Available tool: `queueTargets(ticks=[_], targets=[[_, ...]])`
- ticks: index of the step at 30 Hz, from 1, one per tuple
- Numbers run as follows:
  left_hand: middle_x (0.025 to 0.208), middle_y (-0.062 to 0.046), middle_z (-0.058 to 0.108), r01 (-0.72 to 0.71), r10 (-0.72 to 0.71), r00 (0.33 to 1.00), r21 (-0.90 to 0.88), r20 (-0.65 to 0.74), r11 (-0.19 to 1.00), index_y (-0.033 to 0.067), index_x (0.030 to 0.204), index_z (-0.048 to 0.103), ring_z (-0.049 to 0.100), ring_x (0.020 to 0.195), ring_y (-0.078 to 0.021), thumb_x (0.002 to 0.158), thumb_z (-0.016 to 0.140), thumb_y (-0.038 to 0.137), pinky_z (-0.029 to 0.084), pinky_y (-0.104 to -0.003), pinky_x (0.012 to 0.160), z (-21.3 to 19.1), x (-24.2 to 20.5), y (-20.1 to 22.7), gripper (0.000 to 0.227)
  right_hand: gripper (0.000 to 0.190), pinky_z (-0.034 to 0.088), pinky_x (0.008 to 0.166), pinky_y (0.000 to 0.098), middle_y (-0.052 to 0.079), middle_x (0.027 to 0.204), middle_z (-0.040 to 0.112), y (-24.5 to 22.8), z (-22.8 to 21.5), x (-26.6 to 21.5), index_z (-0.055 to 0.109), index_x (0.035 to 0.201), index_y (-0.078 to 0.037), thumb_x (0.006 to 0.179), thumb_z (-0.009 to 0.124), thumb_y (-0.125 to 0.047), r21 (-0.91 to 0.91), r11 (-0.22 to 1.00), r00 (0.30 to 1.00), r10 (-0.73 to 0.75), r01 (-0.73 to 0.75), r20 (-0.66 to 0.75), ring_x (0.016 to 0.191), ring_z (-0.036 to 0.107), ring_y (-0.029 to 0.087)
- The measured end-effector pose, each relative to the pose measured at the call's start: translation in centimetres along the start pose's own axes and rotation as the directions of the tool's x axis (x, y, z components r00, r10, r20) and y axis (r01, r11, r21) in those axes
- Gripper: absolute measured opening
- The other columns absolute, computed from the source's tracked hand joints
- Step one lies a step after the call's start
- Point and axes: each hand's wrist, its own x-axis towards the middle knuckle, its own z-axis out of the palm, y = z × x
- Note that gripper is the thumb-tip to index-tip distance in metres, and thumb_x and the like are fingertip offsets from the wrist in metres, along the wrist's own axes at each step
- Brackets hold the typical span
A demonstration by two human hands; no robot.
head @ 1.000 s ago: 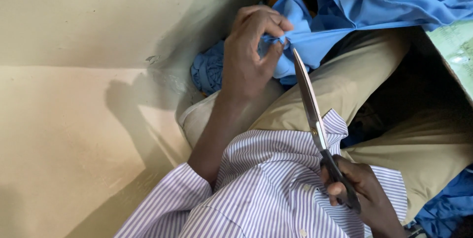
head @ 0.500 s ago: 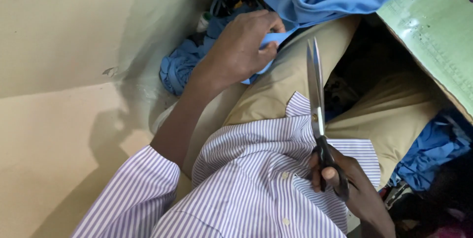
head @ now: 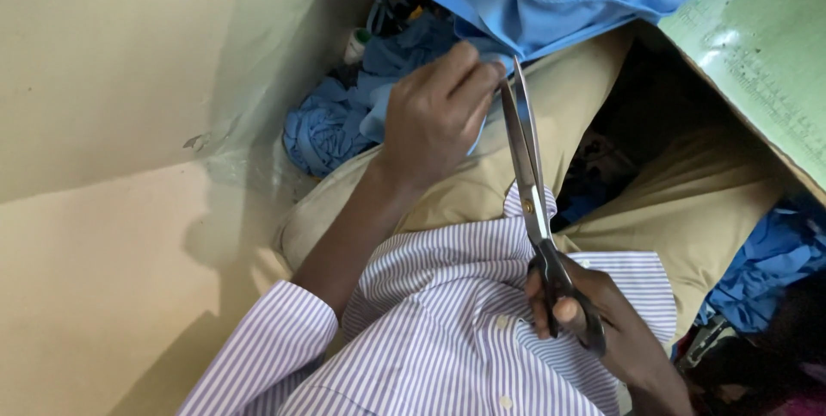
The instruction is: The person sits and uses shears to cut a long strip from a large piece of light blue fabric. They repeatedly trim the edge of the strip, adjusting the fabric with their left hand while cutting with their right hand. The cut pieces accumulate on the lap and nearby table.
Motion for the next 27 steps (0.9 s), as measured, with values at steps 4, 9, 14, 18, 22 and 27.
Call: queueTargets(ticks=[4,9,14,18,22,27], targets=[[0.076,-0.003,0.044,-0.07,0.076,0.99,0.048,-0.119,0.996,0.0039,0.09,0.062,0.044,0.059,-0.0141,0.103,0.068,0.002,0.048,-0.03,0.051,-0.6,0.3,0.6,0.015,0.074,0.049,0.056,0.032,0.006,0.065,0.069,1.1,0.5,-0.8,0.073,0.092,-0.007,0.083,0.052,-0.077,0.06,0.987,0.987,0.153,-0.149,-0.054,0.058,0.064,0.016],[0.078,-0.004,0.05,-0.139,0.148,0.98,0.076,-0.13,0.987,0.0016,0.094,0.069,0.052,0.064,-0.0163,0.102,0.071,0.001,0.054,-0.033,0.057,-1.3,0.4,0.8,0.008,0.07,0.046,0.058,0.0321,0.005,0.066,0.069,0.6,0.6,-1.3,0.073,0.094,-0.008,0.083,0.052,-0.074,-0.012,0.985,0.98,0.169,-0.171,-0.103,0.06,0.063,0.016],[0.077,-0.004,0.045,-0.127,0.138,0.981,0.082,-0.137,0.988,0.0028,0.087,0.062,0.048,0.063,-0.0168,0.103,0.066,-0.001,0.052,-0.032,0.057,-1.7,1.0,1.2,0.017,0.058,0.039,0.06,0.0306,0.0,0.067,0.061,0.8,0.6,-1.6,0.075,0.081,-0.011,0.081,0.057,-0.067,-0.227,0.938,0.951,0.211,-0.262,-0.224,0.061,0.056,0.013],[0.081,-0.004,0.045,-0.169,0.18,0.974,0.087,-0.14,0.982,0.0023,0.09,0.063,0.048,0.066,-0.0166,0.102,0.068,-0.003,0.056,-0.032,0.06,-1.5,0.9,0.6,0.013,0.049,0.042,0.056,0.032,0.001,0.067,0.064,0.8,0.0,-1.7,0.072,0.081,-0.011,0.084,0.06,-0.058,-0.262,0.932,0.953,0.189,-0.25,-0.239,0.058,0.058,0.014],[0.092,-0.008,0.053,-0.202,0.206,0.972,0.046,-0.116,0.978,0.0017,0.09,0.066,0.053,0.075,-0.0213,0.099,0.073,-0.002,0.058,-0.035,0.071,-1.5,0.8,0.1,0.012,0.033,0.047,0.054,0.031,0.002,0.058,0.065,1.3,-0.6,-2.1,0.071,0.075,-0.01,0.082,0.073,-0.043,-0.247,0.939,0.947,0.171,-0.24,-0.272,0.053,0.061,0.013],[0.108,-0.018,0.06,-0.062,0.051,0.997,-0.188,-0.064,0.98,-0.0089,0.107,0.061,0.06,0.095,-0.0312,0.101,0.068,-0.011,0.06,-0.039,0.084,-1.2,1.1,-0.2,0.01,0.039,0.047,0.05,0.0316,0.002,0.048,0.061,2.6,-1.2,-3.2,0.069,0.072,-0.012,0.085,0.067,-0.049,-0.198,0.954,0.95,0.168,-0.224,-0.265,0.043,0.059,0.014]])
